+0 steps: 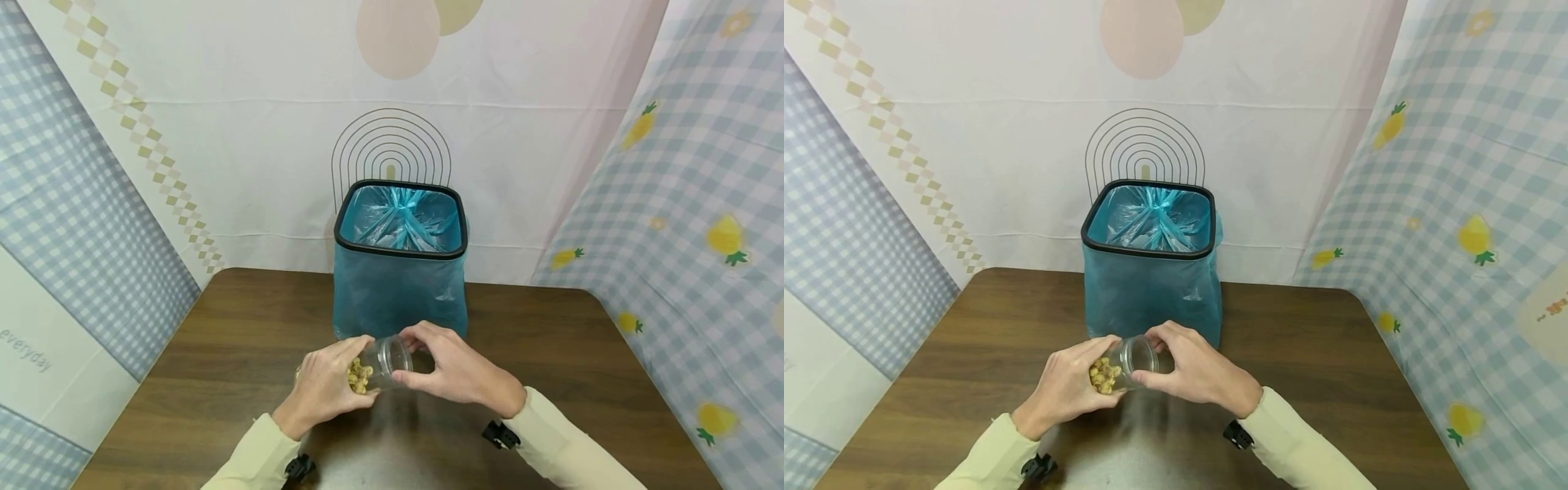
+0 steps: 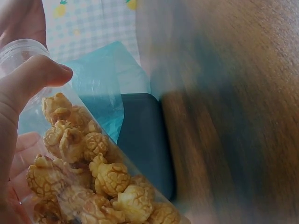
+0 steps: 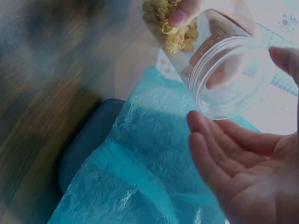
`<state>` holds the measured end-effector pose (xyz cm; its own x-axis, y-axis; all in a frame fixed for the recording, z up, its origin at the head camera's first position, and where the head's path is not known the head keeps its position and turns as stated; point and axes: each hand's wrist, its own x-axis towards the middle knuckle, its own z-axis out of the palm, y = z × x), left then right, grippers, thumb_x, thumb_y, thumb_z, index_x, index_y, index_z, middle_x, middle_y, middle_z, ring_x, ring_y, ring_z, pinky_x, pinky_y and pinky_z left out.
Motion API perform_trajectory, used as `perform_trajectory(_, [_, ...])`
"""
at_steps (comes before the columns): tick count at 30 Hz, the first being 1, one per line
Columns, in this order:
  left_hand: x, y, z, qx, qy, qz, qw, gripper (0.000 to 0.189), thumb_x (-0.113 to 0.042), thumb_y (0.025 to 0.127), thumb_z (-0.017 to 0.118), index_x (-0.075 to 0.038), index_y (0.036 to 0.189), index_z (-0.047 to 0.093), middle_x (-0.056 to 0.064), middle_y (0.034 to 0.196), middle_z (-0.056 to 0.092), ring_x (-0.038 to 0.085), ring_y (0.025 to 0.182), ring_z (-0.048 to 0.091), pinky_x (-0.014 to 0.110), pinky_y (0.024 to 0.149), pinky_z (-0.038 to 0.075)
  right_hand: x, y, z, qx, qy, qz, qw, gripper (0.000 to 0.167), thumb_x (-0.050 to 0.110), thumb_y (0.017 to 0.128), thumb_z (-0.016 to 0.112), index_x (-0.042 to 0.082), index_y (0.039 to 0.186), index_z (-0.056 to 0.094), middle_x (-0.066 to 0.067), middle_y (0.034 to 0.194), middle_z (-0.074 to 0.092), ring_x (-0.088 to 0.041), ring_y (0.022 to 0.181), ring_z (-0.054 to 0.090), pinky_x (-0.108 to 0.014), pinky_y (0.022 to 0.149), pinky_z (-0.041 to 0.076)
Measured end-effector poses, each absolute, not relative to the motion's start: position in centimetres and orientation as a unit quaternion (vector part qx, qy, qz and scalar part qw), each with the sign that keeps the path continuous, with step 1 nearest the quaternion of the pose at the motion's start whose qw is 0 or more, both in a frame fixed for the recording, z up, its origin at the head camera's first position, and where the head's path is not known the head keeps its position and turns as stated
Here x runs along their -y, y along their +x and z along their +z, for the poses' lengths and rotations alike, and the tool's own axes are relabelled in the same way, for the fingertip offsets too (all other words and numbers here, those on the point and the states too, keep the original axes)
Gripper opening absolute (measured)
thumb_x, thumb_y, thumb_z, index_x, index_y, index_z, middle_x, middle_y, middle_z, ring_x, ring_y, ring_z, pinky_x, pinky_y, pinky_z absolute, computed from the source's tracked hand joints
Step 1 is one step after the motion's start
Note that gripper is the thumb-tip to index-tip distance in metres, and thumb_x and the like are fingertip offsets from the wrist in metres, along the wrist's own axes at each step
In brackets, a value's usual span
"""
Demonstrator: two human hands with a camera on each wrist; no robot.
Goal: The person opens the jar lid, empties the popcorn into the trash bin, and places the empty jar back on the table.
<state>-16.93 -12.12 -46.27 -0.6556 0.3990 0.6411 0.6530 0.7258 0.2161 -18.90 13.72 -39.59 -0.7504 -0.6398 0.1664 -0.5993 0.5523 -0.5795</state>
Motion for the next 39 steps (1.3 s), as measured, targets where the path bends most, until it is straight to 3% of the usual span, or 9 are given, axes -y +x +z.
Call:
perform_trajectory(7, [12.11, -16.95, -46.25, 0.879, -0.304, -0.218, 0.297, 0.077, -0.041, 0.060, 0.099, -0.012, 0.125, 0.072, -0.002, 0.113, 0.079, 0.012, 0.094, 0.078, 0.030, 0.075, 0.065, -14.40, -18.93, -39.54, -0.850, -0.425, -0.311, -0.008, 0.075, 0.033, 0.085, 0.088, 0.009, 0.148, 0.055, 0.000, 0.139, 0.063, -0.015, 0.125, 0.063, -0.042, 0.104, 0.059])
perform_trajectory(11, [12.08, -16.92, -46.25, 0.879, -0.304, -0.220, 0.295, 0.077, -0.040, 0.060, 0.099, -0.011, 0.126, 0.072, -0.002, 0.114, 0.079, 0.013, 0.097, 0.078, 0.031, 0.076, 0.065, -14.67, -18.84, -39.50, -0.851, -0.425, -0.308, -0.019, 0.082, 0.038, 0.083, 0.090, 0.008, 0.150, 0.053, -0.004, 0.146, 0.061, -0.019, 0.133, 0.061, -0.042, 0.108, 0.057])
perform_trajectory(16, [12.04, -16.84, -46.28, 0.882, -0.300, -0.221, 0.290, 0.077, -0.040, 0.061, 0.099, -0.012, 0.127, 0.071, -0.002, 0.115, 0.079, 0.012, 0.097, 0.078, 0.031, 0.076, 0.065, -14.76, -18.68, -39.57, -0.873, -0.375, -0.313, -0.015, 0.071, 0.052, 0.088, 0.082, 0.010, 0.142, 0.061, -0.001, 0.136, 0.067, -0.016, 0.126, 0.065, -0.045, 0.105, 0.059])
perform_trajectory(21, [12.01, -16.73, -46.30, 0.882, -0.298, -0.222, 0.288, 0.077, -0.040, 0.061, 0.099, -0.012, 0.127, 0.071, -0.001, 0.116, 0.079, 0.013, 0.096, 0.078, 0.031, 0.076, 0.065, -14.38, -18.60, -39.77, -0.890, -0.342, -0.300, -0.004, 0.059, 0.059, 0.091, 0.076, 0.014, 0.128, 0.069, 0.006, 0.115, 0.070, -0.009, 0.106, 0.065, -0.036, 0.094, 0.061])
perform_trajectory(25, [11.98, -16.66, -46.26, 0.882, -0.298, -0.225, 0.286, 0.078, -0.040, 0.061, 0.099, -0.012, 0.127, 0.071, 0.000, 0.116, 0.079, 0.013, 0.095, 0.078, 0.031, 0.075, 0.065, -14.13, -18.54, -39.91, -0.893, -0.333, -0.304, 0.004, 0.054, 0.058, 0.091, 0.077, 0.016, 0.124, 0.070, 0.008, 0.109, 0.068, -0.005, 0.100, 0.063, -0.031, 0.090, 0.060])
perform_trajectory(32, [12.00, -16.59, -46.30, 0.883, -0.294, -0.223, 0.289, 0.079, -0.043, 0.060, 0.100, -0.013, 0.127, 0.071, 0.000, 0.116, 0.079, 0.012, 0.093, 0.077, 0.030, 0.075, 0.065, -14.27, -18.67, -39.96, -0.876, -0.370, -0.310, -0.010, 0.056, 0.052, 0.088, 0.081, 0.019, 0.130, 0.066, 0.010, 0.116, 0.068, -0.003, 0.106, 0.063, -0.031, 0.095, 0.060])
perform_trajectory(39, [12.02, -16.59, -46.20, 0.879, -0.295, -0.229, 0.297, 0.080, -0.043, 0.059, 0.100, -0.013, 0.127, 0.071, 0.000, 0.115, 0.079, 0.012, 0.092, 0.077, 0.030, 0.074, 0.065, -14.58, -18.71, -39.69, -0.851, -0.420, -0.313, -0.041, 0.066, 0.042, 0.084, 0.087, 0.015, 0.139, 0.061, 0.005, 0.126, 0.067, -0.010, 0.114, 0.065, -0.035, 0.100, 0.061])
